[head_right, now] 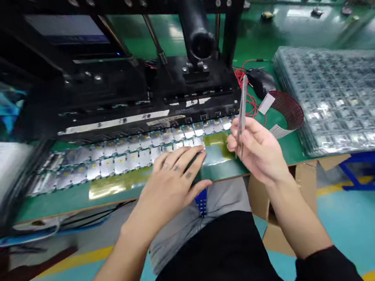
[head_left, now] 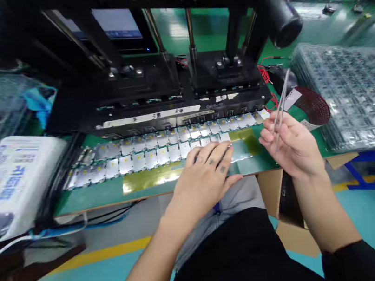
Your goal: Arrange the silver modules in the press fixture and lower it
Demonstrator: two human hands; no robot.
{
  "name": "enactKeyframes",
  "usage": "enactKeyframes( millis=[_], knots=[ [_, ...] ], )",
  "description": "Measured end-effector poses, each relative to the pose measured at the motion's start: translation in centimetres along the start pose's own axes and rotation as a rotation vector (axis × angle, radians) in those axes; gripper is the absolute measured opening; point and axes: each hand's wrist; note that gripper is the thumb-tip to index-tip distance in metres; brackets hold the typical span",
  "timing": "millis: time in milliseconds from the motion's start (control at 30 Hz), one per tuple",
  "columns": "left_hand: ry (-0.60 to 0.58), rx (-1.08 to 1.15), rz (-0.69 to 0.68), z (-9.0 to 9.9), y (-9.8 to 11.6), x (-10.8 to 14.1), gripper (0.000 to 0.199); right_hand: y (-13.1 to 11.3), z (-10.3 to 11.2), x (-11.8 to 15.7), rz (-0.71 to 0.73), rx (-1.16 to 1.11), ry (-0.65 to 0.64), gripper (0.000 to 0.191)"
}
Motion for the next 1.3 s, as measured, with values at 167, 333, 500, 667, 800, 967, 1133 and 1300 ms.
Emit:
enactKeyframes(
  millis=[167,333,500,667,800,967,1133,1300],
  knots=[
    [0.055,0.036,-0.029,0.7,0.4,0.2,0.052,0.5,0.4,-1.2,0.071,0.321,0.033,0.032],
    [0.054,0.102,-0.084,0.6,1.1,-0.3,0.045,1.2,1.2,-1.2,0.14,0.484,0.05,0.026],
    [0.021,0.05,-0.058,0.0,1.3,-0.6,0.043,1.3,1.1,-0.8,0.17,0.566,0.054,0.023],
    [0.04,0.064,-0.051,0.0,1.5,-0.7,0.041,1.4,1.1,-0.6,0.182,0.625,0.031,0.02],
    [0.056,0.064,-0.052,0.1,1.5,-0.7,0.04,1.4,1.2,-0.6,0.199,0.628,0.035,0.021],
    [0.051,0.057,-0.06,0.1,1.5,-0.7,0.037,1.6,1.1,-0.6,0.2,0.654,0.063,0.022],
    [0.036,0.043,-0.06,0.1,1.5,-0.6,0.038,1.6,1.3,-0.6,0.203,0.699,0.058,0.022],
    [0.04,0.041,-0.063,0.1,1.5,-0.6,0.038,1.5,1.3,-0.4,0.21,0.714,0.057,0.022]
  ],
)
Point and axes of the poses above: each hand's wrist, its own x-axis away from the middle knuckle, its own z-axis out of the back of the hand, y = z × x, and after that the axes turned 12 degrees about x, right-handed
